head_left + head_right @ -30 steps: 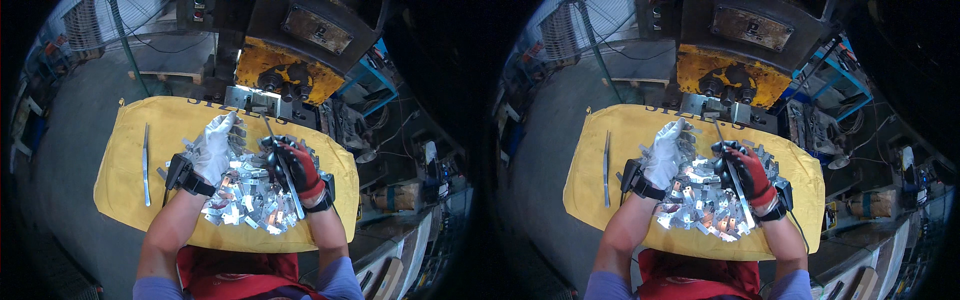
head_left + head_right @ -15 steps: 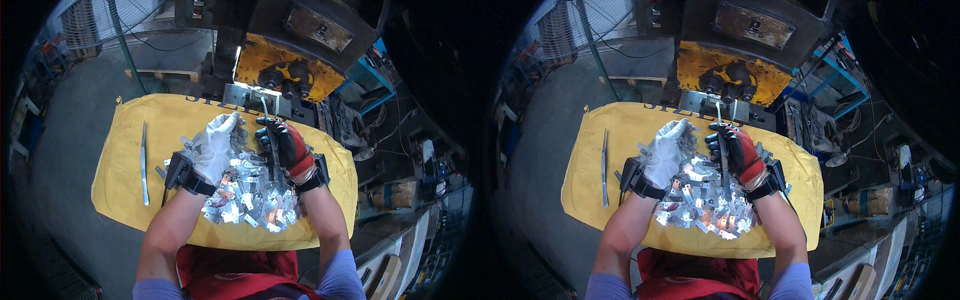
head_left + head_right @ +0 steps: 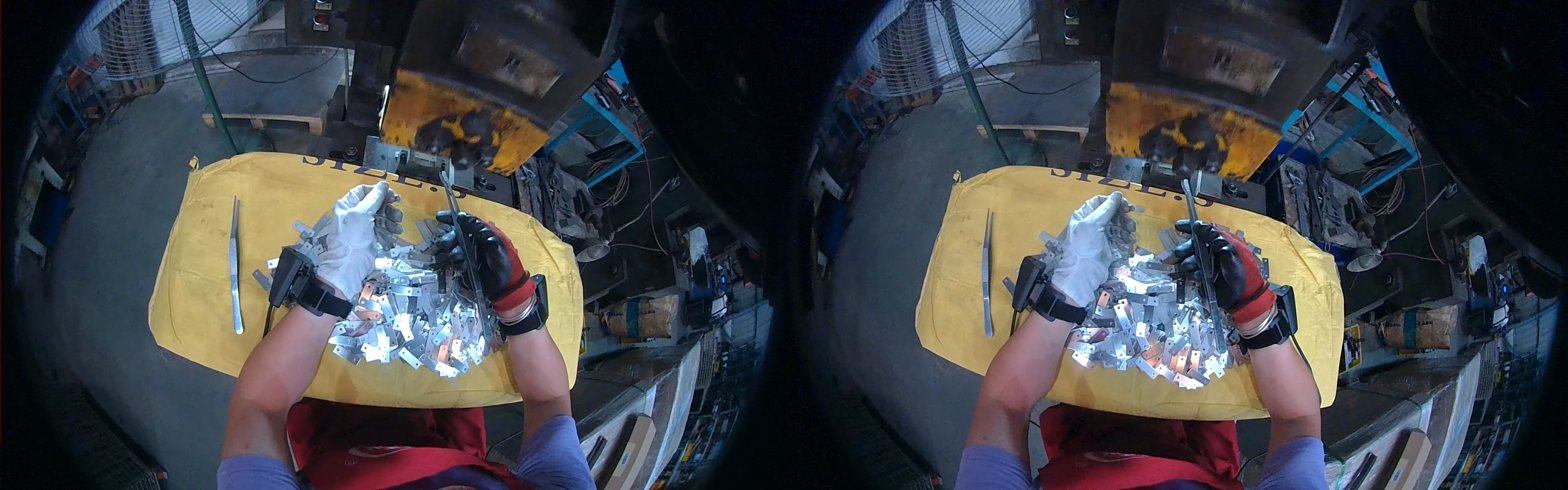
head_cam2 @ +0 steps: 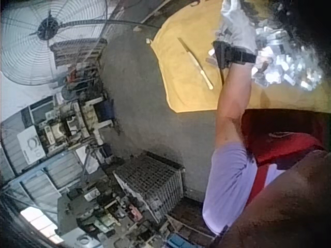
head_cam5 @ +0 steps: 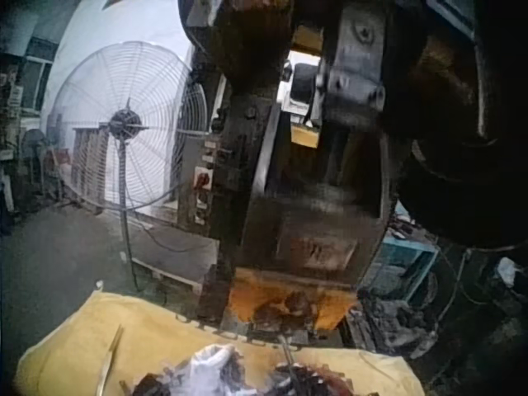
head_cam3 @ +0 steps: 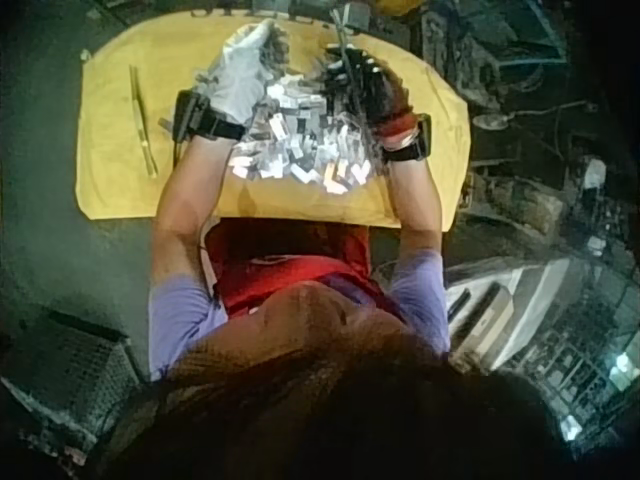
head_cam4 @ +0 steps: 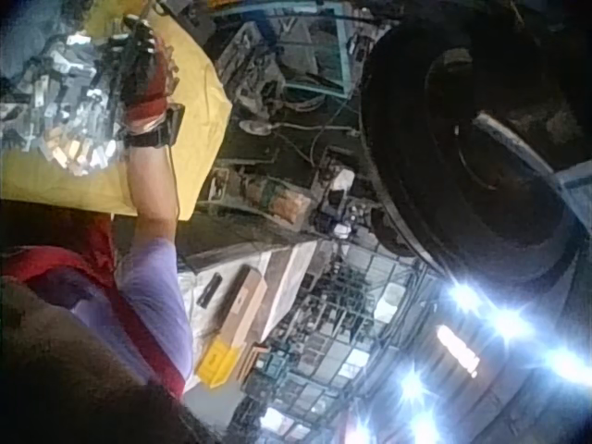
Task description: Feeding small metal parts one by one into an industrial punch press for stamping or forming.
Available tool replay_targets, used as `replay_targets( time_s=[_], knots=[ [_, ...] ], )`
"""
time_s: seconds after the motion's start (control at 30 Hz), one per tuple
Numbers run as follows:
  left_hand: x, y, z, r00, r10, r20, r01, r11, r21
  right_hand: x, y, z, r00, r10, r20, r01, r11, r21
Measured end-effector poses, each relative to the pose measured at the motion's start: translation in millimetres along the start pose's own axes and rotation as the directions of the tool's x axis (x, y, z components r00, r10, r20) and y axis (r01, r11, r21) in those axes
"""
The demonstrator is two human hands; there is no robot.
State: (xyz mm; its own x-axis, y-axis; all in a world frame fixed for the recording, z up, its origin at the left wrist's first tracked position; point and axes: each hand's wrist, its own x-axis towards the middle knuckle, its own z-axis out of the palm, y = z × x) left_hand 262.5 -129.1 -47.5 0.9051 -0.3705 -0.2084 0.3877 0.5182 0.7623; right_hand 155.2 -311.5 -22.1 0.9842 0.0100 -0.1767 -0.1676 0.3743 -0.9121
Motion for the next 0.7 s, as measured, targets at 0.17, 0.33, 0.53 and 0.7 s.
replay_targets(
  time_s=[0.17, 0.33, 0.53, 0.7],
  knots=[
    [-1, 3, 1, 1.000, -0.010, -0.010, 0.010, 1.000, 0.010, 1, -1, 10, 0.999, 0.014, -0.040, -0.017, 0.998, -0.062],
    [-5, 4, 7, 0.999, -0.051, -0.016, 0.051, 0.999, 0.000, 18, -4, -1, 0.999, -0.026, 0.025, 0.031, 0.973, -0.228],
    [-14, 7, 11, 0.995, -0.003, 0.102, -0.002, 0.999, 0.049, 45, -1, -9, 0.989, -0.085, 0.117, 0.088, 0.996, -0.017],
    [-21, 16, 13, 0.978, 0.081, 0.192, -0.098, 0.992, 0.078, 29, -6, -7, 0.987, -0.156, 0.038, 0.158, 0.985, -0.067]
  ],
)
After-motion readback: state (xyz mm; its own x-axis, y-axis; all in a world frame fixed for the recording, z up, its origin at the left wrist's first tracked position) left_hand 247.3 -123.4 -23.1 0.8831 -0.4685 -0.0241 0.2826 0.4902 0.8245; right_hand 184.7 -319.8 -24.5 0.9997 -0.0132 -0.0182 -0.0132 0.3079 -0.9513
